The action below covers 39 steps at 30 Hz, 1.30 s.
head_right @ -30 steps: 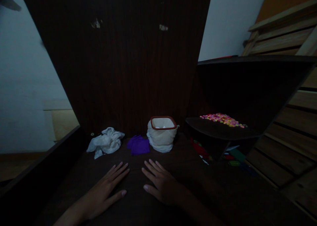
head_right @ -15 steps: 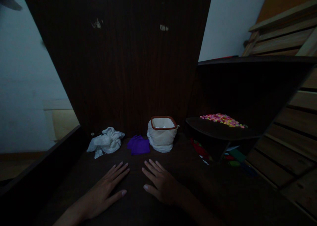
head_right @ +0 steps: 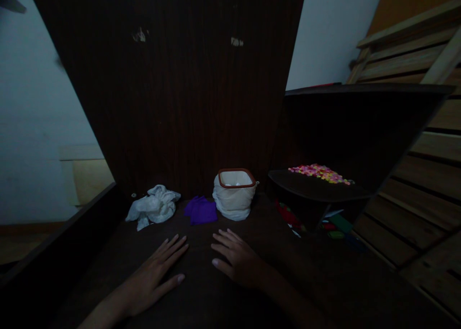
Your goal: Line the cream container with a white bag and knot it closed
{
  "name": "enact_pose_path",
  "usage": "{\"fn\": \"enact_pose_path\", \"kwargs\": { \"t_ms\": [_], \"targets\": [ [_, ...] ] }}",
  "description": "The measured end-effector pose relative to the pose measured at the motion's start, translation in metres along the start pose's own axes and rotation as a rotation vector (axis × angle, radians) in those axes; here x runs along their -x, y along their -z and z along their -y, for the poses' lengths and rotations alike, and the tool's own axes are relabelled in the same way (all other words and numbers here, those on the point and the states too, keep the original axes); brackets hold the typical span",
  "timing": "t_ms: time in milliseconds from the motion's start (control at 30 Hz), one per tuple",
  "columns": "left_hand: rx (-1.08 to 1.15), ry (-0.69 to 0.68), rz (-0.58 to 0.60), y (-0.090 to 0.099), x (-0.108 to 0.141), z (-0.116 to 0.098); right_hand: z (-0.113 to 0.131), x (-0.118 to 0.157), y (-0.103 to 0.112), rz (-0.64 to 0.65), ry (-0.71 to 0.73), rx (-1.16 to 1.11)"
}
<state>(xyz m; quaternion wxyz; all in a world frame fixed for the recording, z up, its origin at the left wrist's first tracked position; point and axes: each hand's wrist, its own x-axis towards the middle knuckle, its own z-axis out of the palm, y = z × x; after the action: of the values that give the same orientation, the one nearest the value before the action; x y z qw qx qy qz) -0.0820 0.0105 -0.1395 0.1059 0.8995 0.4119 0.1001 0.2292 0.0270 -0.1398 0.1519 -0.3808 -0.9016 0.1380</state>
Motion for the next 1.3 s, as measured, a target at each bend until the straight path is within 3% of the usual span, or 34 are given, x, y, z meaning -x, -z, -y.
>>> {"fn": "enact_pose_path", "kwargs": {
  "t_ms": [100, 267, 367, 467, 600, 867, 1100, 1300],
  "targets": [
    [0.013, 0.013, 0.006, 0.000, 0.000, -0.001, -0.007, -0.003, 0.016, -0.192, 0.031, 0.073],
    [0.019, 0.019, 0.049, 0.002, 0.000, -0.002, -0.015, -0.013, 0.066, -0.615, 0.089, 0.193],
    [0.034, 0.028, 0.051, 0.003, 0.000, -0.002, -0.026, -0.023, 0.092, -0.741, 0.023, 0.296],
    [0.050, 0.016, 0.035, 0.003, 0.000, -0.001, -0.044, -0.033, 0.104, -0.736, -0.054, 0.376],
    [0.065, -0.010, 0.001, 0.003, 0.000, 0.000, -0.064, -0.042, 0.100, -0.670, -0.059, 0.416],
    [0.073, 0.008, 0.021, 0.004, 0.001, -0.001, -0.068, -0.046, 0.097, -0.728, -0.099, 0.547],
    [0.092, 0.029, 0.030, 0.005, 0.001, -0.003, -0.053, -0.026, 0.105, -0.829, -0.144, 0.731],
    [0.231, 0.111, -0.067, -0.004, 0.005, -0.003, -0.003, -0.011, 0.115, -0.856, -0.027, 0.848]
  ]
}}
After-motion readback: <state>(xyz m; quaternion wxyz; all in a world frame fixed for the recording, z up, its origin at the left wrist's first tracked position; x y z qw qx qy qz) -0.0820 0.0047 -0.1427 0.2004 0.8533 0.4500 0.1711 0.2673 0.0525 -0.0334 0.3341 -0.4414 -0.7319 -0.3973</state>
